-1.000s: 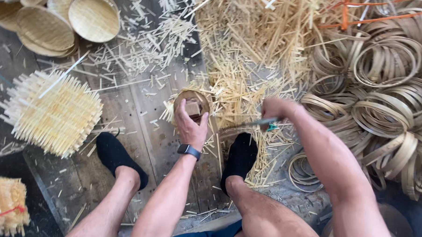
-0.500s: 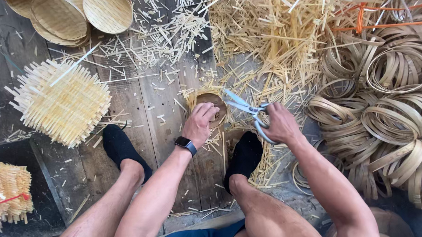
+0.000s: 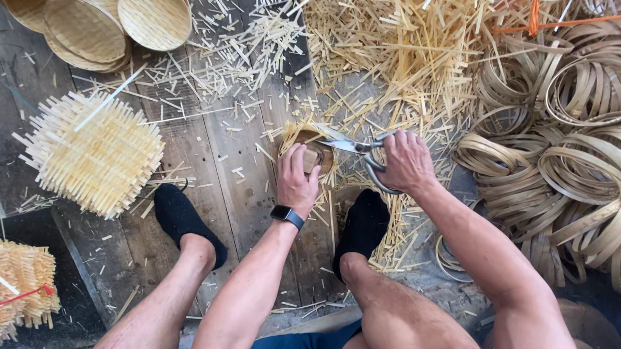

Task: The person uses shears and bamboo strips to construct round woven trays by trimming pieces and assembling them into circular forms.

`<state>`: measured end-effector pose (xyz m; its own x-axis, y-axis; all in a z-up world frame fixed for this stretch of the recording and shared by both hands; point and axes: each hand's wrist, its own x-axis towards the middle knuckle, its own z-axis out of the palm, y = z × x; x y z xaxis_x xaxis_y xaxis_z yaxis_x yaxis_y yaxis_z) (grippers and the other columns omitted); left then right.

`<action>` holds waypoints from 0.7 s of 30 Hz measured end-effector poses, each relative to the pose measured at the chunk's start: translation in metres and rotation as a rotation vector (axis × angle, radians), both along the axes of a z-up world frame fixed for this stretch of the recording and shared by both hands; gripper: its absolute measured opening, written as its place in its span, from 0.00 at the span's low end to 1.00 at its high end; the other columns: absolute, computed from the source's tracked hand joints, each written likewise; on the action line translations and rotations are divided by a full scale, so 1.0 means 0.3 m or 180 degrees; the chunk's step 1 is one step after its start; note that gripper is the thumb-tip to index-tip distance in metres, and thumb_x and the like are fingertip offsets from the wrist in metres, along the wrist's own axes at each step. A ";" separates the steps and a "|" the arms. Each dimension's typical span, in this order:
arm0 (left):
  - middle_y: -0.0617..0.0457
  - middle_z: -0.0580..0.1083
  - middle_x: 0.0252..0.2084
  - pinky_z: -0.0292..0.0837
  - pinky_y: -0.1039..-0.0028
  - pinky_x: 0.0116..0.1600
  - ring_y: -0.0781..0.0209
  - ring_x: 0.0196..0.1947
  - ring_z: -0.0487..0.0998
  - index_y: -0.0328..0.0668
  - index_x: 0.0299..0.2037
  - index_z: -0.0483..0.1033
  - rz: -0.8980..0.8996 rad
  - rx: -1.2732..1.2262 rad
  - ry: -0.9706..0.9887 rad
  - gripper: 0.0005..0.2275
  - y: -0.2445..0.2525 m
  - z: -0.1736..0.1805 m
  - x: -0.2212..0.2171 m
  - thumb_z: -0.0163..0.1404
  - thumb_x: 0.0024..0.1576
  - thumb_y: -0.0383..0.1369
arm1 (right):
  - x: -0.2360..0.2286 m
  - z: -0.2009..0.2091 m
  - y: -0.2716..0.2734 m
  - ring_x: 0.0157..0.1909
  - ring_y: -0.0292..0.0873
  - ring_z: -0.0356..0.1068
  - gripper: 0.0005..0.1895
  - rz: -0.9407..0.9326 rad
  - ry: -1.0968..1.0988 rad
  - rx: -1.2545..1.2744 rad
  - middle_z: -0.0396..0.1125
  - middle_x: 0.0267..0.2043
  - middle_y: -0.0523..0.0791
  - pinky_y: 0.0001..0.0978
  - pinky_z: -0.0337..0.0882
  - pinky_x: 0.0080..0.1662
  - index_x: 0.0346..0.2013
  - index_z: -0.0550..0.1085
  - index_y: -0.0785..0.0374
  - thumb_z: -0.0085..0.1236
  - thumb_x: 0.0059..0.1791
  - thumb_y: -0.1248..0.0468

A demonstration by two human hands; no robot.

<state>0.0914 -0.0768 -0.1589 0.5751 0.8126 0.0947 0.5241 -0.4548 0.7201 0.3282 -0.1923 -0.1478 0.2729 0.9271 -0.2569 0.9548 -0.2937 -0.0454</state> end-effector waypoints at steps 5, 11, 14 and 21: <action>0.41 0.69 0.60 0.68 0.59 0.67 0.42 0.61 0.71 0.39 0.59 0.70 0.0000 -0.0003 0.0066 0.26 0.015 -0.032 -0.021 0.61 0.49 0.23 | 0.006 -0.096 0.015 0.37 0.46 0.71 0.13 0.0024 -0.0193 -0.0650 0.68 0.37 0.52 0.40 0.73 0.35 0.43 0.72 0.68 0.49 0.52 0.61; 0.46 0.73 0.57 0.68 0.61 0.69 0.46 0.60 0.72 0.43 0.58 0.73 -0.0169 0.0006 0.0133 0.26 0.036 -0.030 -0.045 0.57 0.47 0.18 | 0.048 -0.053 -0.036 0.37 0.49 0.67 0.26 0.0102 -0.0068 0.0041 0.66 0.34 0.54 0.44 0.71 0.35 0.36 0.72 0.70 0.55 0.49 0.46; 0.47 0.73 0.58 0.68 0.62 0.69 0.47 0.61 0.73 0.43 0.58 0.73 -0.0324 0.0045 0.0181 0.25 0.045 -0.031 -0.055 0.57 0.47 0.17 | -0.004 -0.053 0.026 0.32 0.49 0.65 0.31 0.0177 -0.0014 0.0149 0.66 0.31 0.54 0.42 0.71 0.34 0.37 0.72 0.73 0.56 0.40 0.44; 0.39 0.70 0.54 0.72 0.62 0.59 0.43 0.54 0.74 0.47 0.51 0.81 0.0229 -0.0208 0.0142 0.19 0.006 0.009 -0.029 0.64 0.47 0.26 | 0.045 -0.086 -0.006 0.39 0.46 0.68 0.16 -0.0010 0.0037 -0.0772 0.67 0.38 0.52 0.41 0.73 0.40 0.43 0.72 0.68 0.49 0.50 0.57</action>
<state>0.0827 -0.0752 -0.1563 0.5177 0.8554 0.0155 0.5859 -0.3677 0.7221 0.3416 -0.1939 -0.1736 0.2715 0.8370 -0.4750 0.9537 -0.3003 0.0160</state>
